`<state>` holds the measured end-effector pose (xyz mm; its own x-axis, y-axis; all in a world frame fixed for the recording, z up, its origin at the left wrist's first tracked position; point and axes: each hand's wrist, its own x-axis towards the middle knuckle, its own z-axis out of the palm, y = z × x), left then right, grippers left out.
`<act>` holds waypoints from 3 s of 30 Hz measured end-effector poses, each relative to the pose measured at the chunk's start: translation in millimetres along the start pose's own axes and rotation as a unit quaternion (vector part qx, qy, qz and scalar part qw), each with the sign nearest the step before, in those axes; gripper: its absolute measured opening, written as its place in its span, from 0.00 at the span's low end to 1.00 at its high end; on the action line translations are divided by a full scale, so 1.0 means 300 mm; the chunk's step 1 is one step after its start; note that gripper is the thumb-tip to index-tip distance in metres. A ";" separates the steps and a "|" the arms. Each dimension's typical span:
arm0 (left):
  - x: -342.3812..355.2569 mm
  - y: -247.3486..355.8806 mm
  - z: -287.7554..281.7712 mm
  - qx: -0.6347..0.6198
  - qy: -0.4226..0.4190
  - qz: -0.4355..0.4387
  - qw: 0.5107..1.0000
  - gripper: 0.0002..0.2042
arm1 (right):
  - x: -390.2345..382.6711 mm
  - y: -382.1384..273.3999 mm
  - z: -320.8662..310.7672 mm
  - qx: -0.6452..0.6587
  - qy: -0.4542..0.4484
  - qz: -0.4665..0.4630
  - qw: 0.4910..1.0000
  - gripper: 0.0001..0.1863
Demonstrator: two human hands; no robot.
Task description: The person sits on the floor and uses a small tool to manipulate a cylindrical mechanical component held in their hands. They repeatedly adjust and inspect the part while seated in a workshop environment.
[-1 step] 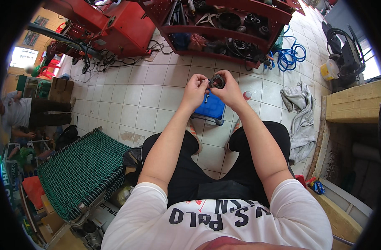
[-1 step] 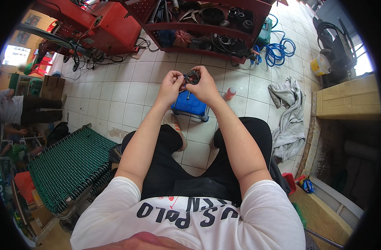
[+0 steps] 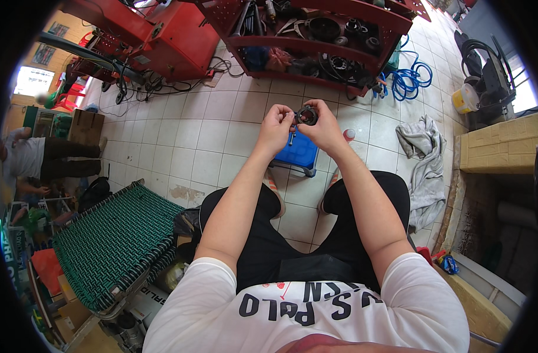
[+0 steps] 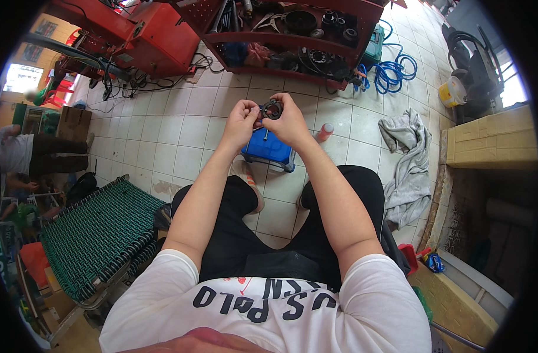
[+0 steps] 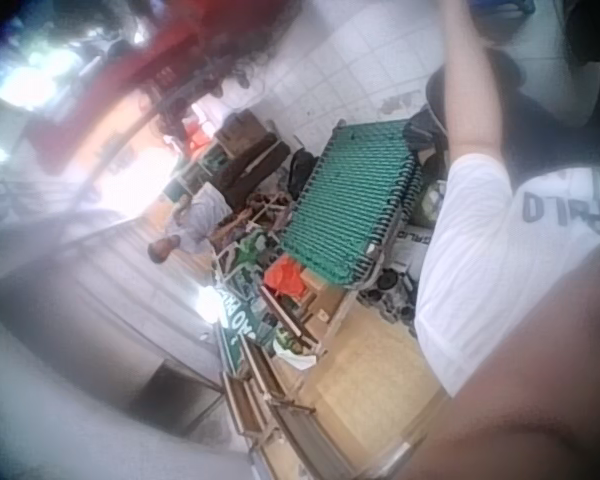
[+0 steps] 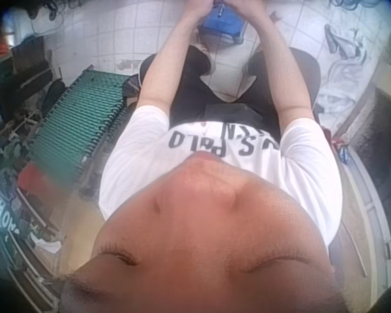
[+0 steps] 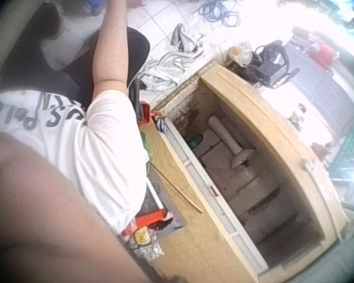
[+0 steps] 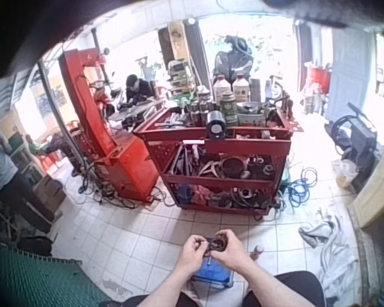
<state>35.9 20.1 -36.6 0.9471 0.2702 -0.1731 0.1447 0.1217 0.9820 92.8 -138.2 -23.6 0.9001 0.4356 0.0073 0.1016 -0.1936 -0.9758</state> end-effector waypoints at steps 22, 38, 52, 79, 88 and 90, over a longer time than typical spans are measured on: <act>-0.010 0.018 0.016 0.002 0.053 0.040 0.998 0.07 | -0.002 -0.018 -0.005 -0.011 -0.003 0.011 1.000 0.33; -0.016 0.041 0.016 0.009 0.054 0.010 0.998 0.10 | 0.005 0.007 0.000 0.006 0.005 0.004 1.000 0.33; -0.009 0.032 0.001 0.024 0.066 0.023 0.997 0.12 | -0.002 -0.012 -0.002 0.003 0.002 0.015 1.000 0.33; -0.010 0.019 -0.009 0.094 0.049 -0.006 0.994 0.19 | -0.004 -0.014 0.005 0.012 -0.015 0.014 1.000 0.33; -0.008 0.018 -0.010 0.082 0.035 -0.024 0.996 0.19 | -0.003 -0.007 0.003 0.004 -0.015 0.009 1.000 0.33; -0.005 0.013 -0.002 0.041 0.036 -0.021 0.998 0.18 | -0.002 -0.004 0.004 0.001 -0.010 0.003 1.000 0.33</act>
<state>34.9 20.9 -32.5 0.9172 0.3350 -0.2157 0.2091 0.0560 0.9763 91.6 -137.2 -22.6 0.8923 0.4514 -0.0035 0.0943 -0.1939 -0.9765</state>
